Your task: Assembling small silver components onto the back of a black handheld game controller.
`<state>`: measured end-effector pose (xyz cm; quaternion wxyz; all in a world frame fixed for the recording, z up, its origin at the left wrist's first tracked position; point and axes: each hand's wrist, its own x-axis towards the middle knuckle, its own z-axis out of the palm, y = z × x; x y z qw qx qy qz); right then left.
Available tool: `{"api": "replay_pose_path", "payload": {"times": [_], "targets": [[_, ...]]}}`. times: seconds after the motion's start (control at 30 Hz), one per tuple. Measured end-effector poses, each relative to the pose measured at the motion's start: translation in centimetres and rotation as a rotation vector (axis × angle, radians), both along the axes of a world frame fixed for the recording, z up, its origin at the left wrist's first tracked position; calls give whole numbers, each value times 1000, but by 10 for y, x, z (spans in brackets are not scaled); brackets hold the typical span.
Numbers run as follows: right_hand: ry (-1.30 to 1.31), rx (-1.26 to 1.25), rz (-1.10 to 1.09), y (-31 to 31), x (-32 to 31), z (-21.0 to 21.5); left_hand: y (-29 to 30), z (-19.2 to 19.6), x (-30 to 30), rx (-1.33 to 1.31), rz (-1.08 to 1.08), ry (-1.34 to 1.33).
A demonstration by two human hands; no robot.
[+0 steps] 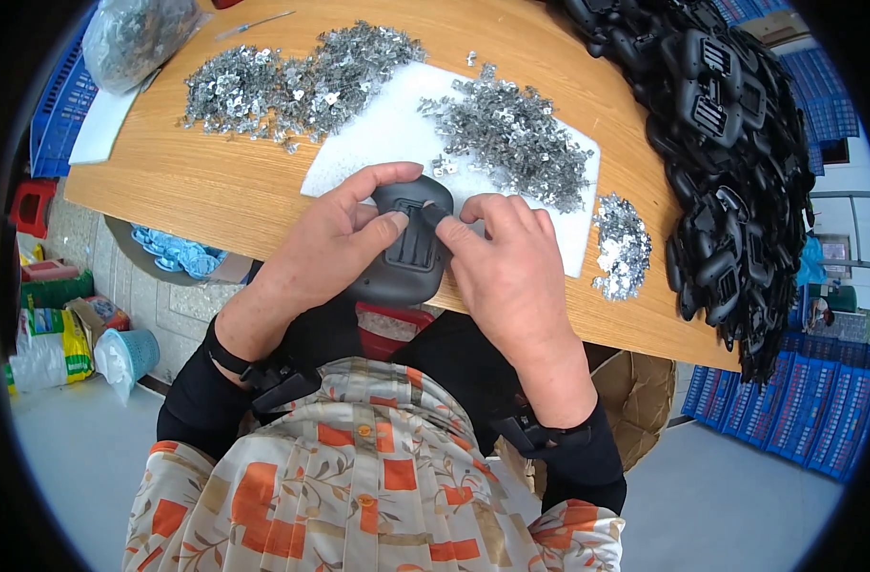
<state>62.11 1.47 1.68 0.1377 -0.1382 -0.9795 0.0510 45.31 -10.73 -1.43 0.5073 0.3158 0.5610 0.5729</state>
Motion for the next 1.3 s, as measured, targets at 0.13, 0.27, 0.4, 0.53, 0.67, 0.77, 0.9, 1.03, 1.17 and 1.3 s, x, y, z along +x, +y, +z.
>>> {"api": "replay_pose_path", "payload": {"times": [0.13,0.27,0.4,0.53,0.67,0.77,0.9,1.03,1.17,1.3], "targets": [[197,-122,-63,2,2,-6,-1,1,-1,-22,10,24],[158,-153,-55,-3,1,-8,-2,5,-2,-16,0,-4],[219,-195,-75,-2,7,-14,-2,3,-2,5,2,-15],[304,-546,-329,-8,9,-13,-8,10,-1,27,10,-19],[468,-1451,-325,-16,4,-15,-18,8,3,104,16,62],[468,-1677,-312,-13,3,-17,-26,19,2,33,-7,141],[486,-1745,-334,-17,2,-12,-33,28,-3,-76,40,365],[412,-1684,-328,-28,-1,-4,-31,24,-8,191,225,1006],[353,-1640,-282,-32,-1,-3,-25,26,-3,101,64,704],[353,-1640,-271,-34,-5,2,-23,25,2,71,81,889]]}}
